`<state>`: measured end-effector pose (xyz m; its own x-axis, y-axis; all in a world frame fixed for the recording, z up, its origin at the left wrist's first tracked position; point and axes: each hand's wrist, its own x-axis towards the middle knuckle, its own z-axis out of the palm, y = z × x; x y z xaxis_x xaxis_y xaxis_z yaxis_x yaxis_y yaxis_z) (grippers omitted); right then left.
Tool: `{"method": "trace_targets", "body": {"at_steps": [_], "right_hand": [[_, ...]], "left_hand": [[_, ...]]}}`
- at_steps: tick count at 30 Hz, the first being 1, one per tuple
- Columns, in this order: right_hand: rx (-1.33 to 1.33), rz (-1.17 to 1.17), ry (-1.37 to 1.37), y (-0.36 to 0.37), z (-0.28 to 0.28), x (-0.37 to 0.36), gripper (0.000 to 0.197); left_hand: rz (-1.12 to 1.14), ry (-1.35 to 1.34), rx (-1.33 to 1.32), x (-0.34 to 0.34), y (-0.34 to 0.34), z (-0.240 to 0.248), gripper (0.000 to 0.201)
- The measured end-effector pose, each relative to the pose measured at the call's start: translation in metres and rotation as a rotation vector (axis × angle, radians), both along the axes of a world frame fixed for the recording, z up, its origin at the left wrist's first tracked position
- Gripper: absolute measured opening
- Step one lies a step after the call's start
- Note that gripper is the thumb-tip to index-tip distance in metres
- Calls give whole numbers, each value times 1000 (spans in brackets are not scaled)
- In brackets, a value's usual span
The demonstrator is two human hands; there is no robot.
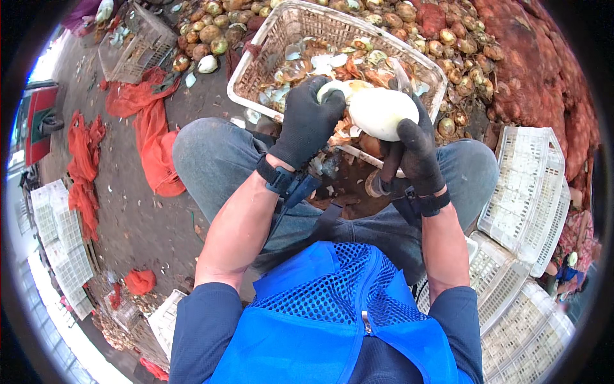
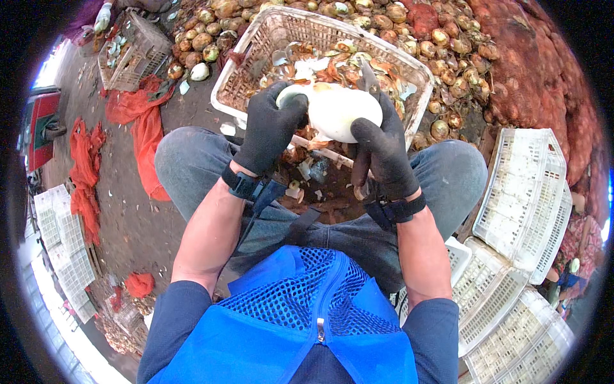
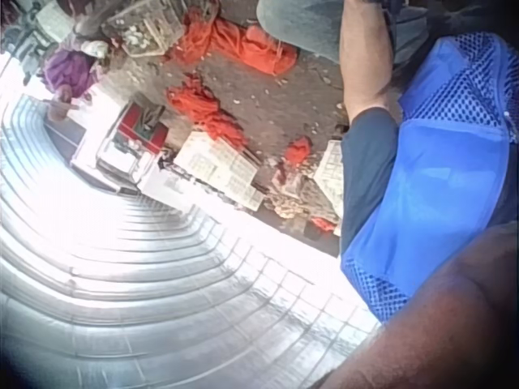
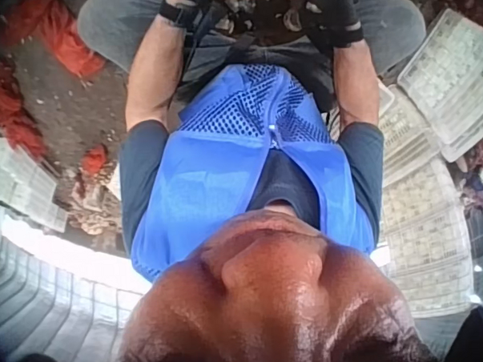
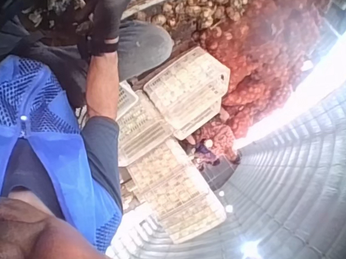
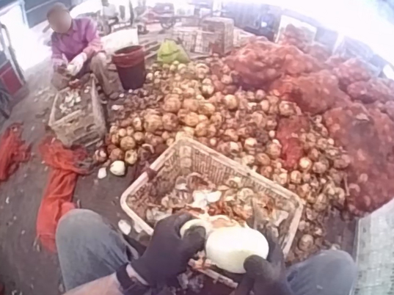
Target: Peeling the outer skin off onions using a small knife.
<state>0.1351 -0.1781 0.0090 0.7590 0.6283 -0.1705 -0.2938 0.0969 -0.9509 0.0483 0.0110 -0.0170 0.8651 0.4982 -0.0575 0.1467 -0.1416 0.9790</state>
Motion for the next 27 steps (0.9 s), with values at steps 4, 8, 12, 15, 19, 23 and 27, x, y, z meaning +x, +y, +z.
{"method": "trace_targets", "body": {"at_steps": [4,8,12,15,19,23,27], "right_hand": [[-1,84,165,-16,-13,14,79],[45,35,62,-10,-15,12,82],[32,-17,-15,0,-6,3,93],[1,-20,-39,3,8,-3,100],[39,36,7,8,22,-11,114],[37,78,6,8,22,-10,118],[34,54,-45,6,16,-9,116]], "left_hand": [[20,-86,-184,-2,0,-8,37],[54,-177,109,3,6,-9,53],[-166,91,-306,-4,6,20,53],[-272,149,-416,-9,14,21,48],[-444,167,-346,-6,22,20,42],[-472,110,-200,-7,20,19,41],[-453,67,-73,-3,15,20,38]]}}
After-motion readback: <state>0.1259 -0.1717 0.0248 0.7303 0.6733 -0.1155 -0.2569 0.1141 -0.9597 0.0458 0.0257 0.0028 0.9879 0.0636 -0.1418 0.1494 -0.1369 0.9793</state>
